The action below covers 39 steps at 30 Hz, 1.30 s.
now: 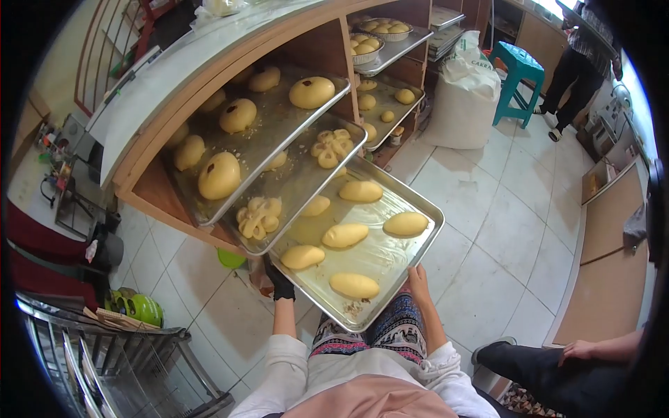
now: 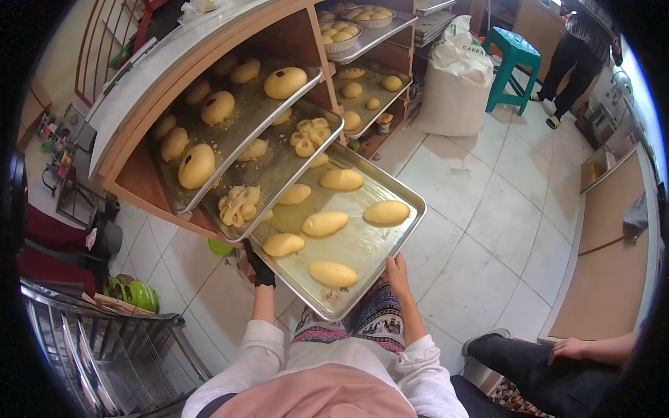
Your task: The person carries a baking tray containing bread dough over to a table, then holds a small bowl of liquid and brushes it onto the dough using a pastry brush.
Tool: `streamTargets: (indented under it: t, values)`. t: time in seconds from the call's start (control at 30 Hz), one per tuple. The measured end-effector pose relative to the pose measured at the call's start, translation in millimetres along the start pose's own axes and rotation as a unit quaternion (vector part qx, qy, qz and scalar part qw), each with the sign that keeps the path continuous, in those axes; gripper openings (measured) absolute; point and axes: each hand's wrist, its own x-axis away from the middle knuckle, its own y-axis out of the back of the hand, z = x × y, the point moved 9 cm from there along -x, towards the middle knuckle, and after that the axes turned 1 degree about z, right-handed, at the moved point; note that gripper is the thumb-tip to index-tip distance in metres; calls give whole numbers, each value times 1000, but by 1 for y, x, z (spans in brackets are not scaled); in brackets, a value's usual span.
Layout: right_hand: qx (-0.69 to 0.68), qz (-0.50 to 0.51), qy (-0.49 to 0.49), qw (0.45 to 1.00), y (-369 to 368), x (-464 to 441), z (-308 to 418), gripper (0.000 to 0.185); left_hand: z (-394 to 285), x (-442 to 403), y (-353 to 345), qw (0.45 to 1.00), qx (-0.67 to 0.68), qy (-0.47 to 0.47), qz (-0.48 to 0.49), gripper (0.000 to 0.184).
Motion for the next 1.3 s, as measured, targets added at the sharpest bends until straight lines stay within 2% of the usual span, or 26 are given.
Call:
streamTargets:
  t: [0.1, 0.17, 0.27, 0.5, 0.6, 0.7, 0.8, 0.87, 0.93, 0.97, 1.07, 1.1, 1.2, 1.23, 1.3]
  values:
    - [-16, 2, 8, 1000, 13, 11, 8, 32, 5, -10, 11, 999, 33, 7, -5, 55]
    - [15, -8, -19, 1000, 19, 29, 27, 34, 11, -10, 14, 998, 51, 35, -10, 55]
    - [65, -7, -13, 998, 50, 31, 17, 34, 21, -3, 15, 994, 74, 85, -12, 56]
    - [64, -48, 4, 997, 81, 52, 45, 30, 35, 23, 11, 982, 105, 156, -4, 58]
    - [69, -81, 17, 994, 98, 66, 51, 26, 44, 44, -2, 969, 129, 209, 22, 62]
    - [70, -108, 25, 991, 126, 84, 49, 21, 43, 76, -24, 956, 116, 244, 112, 59]
    - [100, -134, 34, 985, 145, 112, 56, 22, 55, 100, -20, 948, 117, 285, 85, 62]
    - [85, -151, 31, 984, 164, 129, 43, 23, 46, 122, -36, 942, 120, 295, 105, 60]
    - [82, -142, 65, 984, 188, 144, 28, 25, 21, 168, -65, 923, 95, 359, 104, 59]
    - [82, -175, 76, 978, 200, 155, 22, 27, 28, 170, -61, 922, 89, 354, 126, 57]
    - [90, -185, 95, 974, 217, 192, 17, 27, 75, 172, -19, 906, 109, 389, 128, 57]
    - [90, -181, 91, 975, 223, 207, 20, 29, 70, 179, -25, 918, 90, 361, 135, 56]
    - [36, -225, 140, 964, 236, 242, 22, 34, 66, 205, -44, 905, 98, 379, 168, 55]
    - [33, -179, 143, 973, 239, 250, 22, 37, 70, 211, -46, 903, 98, 381, 171, 55]
    - [14, -188, 136, 973, 240, 279, 21, 37, 67, 215, -52, 898, 127, 362, 218, 48]
